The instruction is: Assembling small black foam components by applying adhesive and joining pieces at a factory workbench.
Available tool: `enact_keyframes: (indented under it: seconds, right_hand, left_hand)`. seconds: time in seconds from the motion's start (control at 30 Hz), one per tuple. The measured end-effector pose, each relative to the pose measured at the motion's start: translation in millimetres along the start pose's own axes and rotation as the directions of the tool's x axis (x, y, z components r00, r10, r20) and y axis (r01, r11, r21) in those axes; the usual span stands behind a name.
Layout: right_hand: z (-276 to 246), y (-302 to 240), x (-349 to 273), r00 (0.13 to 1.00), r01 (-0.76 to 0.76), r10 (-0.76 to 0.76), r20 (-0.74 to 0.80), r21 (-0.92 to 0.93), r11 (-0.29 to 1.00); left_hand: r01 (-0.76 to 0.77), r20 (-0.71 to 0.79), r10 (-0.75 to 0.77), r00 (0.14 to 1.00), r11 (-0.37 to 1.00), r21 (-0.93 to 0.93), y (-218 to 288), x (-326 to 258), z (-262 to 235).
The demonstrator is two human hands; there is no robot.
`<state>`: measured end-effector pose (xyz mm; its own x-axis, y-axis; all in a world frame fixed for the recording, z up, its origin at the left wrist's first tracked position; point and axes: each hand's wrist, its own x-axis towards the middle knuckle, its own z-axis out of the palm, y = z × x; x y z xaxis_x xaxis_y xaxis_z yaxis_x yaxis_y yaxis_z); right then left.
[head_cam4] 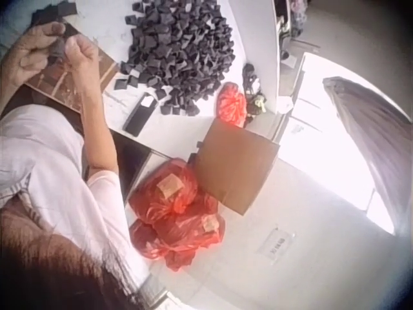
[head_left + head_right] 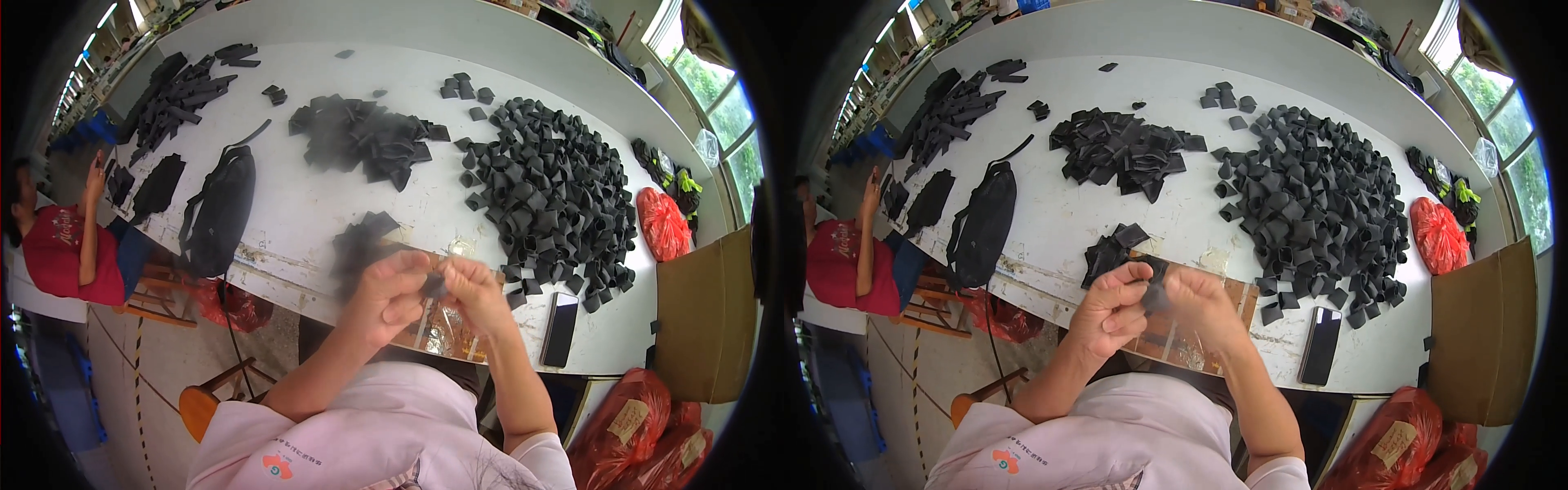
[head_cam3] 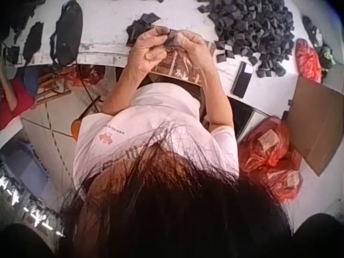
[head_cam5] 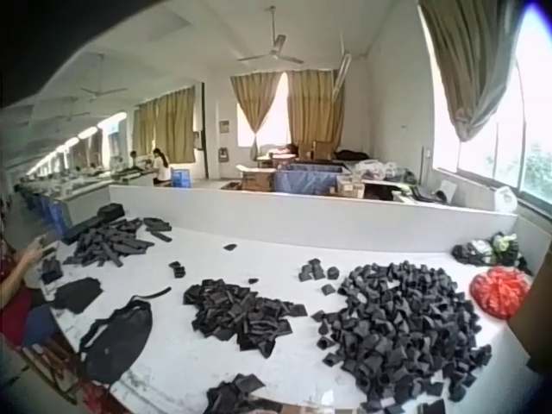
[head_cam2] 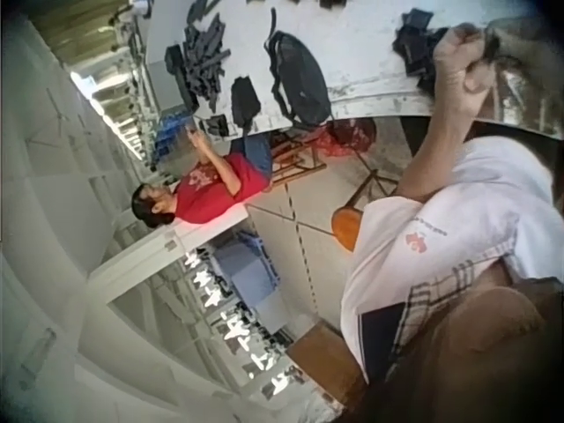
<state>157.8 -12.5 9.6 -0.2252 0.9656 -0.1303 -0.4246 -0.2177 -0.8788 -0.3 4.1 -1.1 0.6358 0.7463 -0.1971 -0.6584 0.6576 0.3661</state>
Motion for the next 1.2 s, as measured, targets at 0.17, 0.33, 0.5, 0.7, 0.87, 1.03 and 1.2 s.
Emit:
enact_keyframes:
  seconds: [0.17, 0.33, 0.5, 0.7, 0.87, 1.03, 1.2]
  right_hand:
    - [-7, 17, -6, 0.998, -0.021, 0.016, -0.056, -0.083, 0.996]
    - [-3, 8, -6, 0.990, -0.072, 0.055, -0.129, -0.131, 0.989]
    - [-3, 14, -5, 0.987, 0.025, -0.066, -0.149, -0.259, 0.966]
    - [5, 13, -19, 0.751, 0.376, -0.651, -0.115, -0.735, 0.564]
    - [18, 5, -22, 0.640, 0.419, -0.751, 0.160, -0.893, 0.167]
    - [22, -5, -17, 0.615, 0.388, -0.764, 0.197, -0.919, 0.075]
    - [12, 5, -15, 0.605, 0.459, -0.748, 0.271, -0.887, 0.049]
  left_hand:
    - [-0.082, -0.178, 0.125, 0.976, 0.970, 0.230, -2, -3, 5]
    - [-0.267, -0.130, 0.460, 0.878, 0.697, 0.666, -10, -2, 17]
    - [-0.471, 0.439, 0.523, 0.730, -0.080, 0.878, 5, -3, 19]
    - [-0.556, 0.543, 0.485, 0.685, -0.133, 0.820, 5, 3, 22]
    - [-0.575, 0.250, 0.638, 0.729, 0.372, 0.728, -6, -1, 15]
    - [-0.587, 0.093, 0.629, 0.772, 0.649, 0.484, -2, -3, 8]
    - [-0.571, 0.074, 0.620, 0.781, 0.661, 0.488, -5, -7, -1]
